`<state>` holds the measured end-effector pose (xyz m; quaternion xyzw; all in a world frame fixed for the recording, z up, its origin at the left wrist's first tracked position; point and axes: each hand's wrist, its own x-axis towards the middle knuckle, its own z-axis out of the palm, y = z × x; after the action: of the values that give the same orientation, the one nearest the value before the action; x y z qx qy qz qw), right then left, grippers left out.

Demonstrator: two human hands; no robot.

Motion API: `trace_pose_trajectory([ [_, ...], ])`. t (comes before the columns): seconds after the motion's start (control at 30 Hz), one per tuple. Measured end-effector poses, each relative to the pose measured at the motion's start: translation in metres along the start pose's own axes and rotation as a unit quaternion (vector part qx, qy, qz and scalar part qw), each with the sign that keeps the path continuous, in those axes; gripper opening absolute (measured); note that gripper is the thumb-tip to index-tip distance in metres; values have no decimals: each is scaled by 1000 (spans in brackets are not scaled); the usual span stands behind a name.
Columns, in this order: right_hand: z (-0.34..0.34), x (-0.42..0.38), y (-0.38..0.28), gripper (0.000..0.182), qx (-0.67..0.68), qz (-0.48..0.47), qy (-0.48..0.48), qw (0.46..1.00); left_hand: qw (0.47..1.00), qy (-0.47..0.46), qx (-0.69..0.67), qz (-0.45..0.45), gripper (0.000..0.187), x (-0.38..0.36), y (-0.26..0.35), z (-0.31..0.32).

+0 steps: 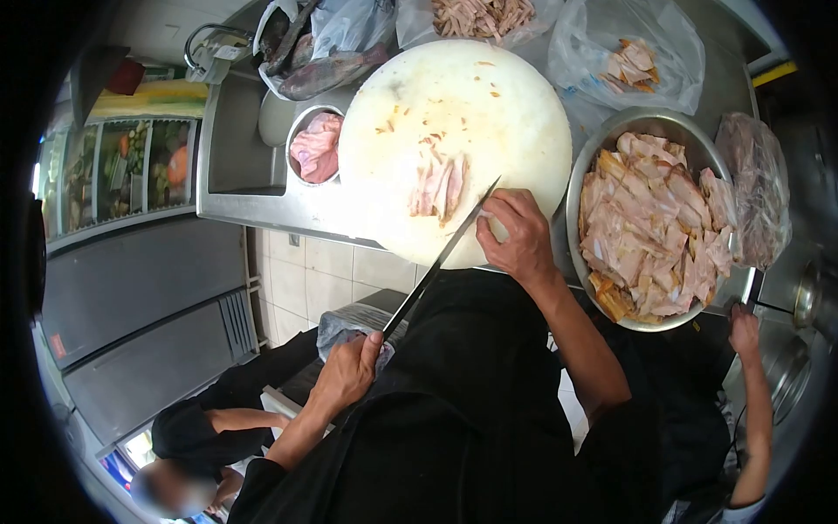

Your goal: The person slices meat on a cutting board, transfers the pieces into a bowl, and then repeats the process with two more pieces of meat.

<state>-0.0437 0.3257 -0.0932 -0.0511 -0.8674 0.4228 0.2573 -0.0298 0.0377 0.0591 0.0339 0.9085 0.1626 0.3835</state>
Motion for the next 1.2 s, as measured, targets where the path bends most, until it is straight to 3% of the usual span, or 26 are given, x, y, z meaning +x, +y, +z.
trace_pose_trajectory([
  [0.2, 1, -3, 2, 17, -10, -21, -3, 1000, 998, 37, 16, 49, 62, 39, -3, 35],
  [0.4, -4, -9, 6, 15, -15, -24, -1, 1000, 999, 21, -39, 1, 63, 27, 6, 12],
  [0.7, -8, -5, 6, 19, 2, -9, -3, 1000, 1000, 7, -2, 8, 62, 10, -2, 2],
  [0.83, -5, 1, -4, 21, 5, 16, 1, 1000, 997, 72, 27, 17, 62, 14, -17, 9],
  [0.93, 1, 5, 9, 20, -79, -51, -1, 996, 990, 122, 67, 33, 63, 20, -16, 14],
  [1.03, -7, 8, 13, 22, -163, -38, 30, 985, 982, 165, 80, 47, 62, 22, -16, 22],
  [1.13, -16, 23, 2, 27, -83, -63, 20, 994, 976, 201, 66, 56, 61, 25, -18, 30],
  [1.2, -17, 35, -7, 28, -48, -81, -58, 994, 966, 236, 69, 82, 60, 28, -18, 37],
])
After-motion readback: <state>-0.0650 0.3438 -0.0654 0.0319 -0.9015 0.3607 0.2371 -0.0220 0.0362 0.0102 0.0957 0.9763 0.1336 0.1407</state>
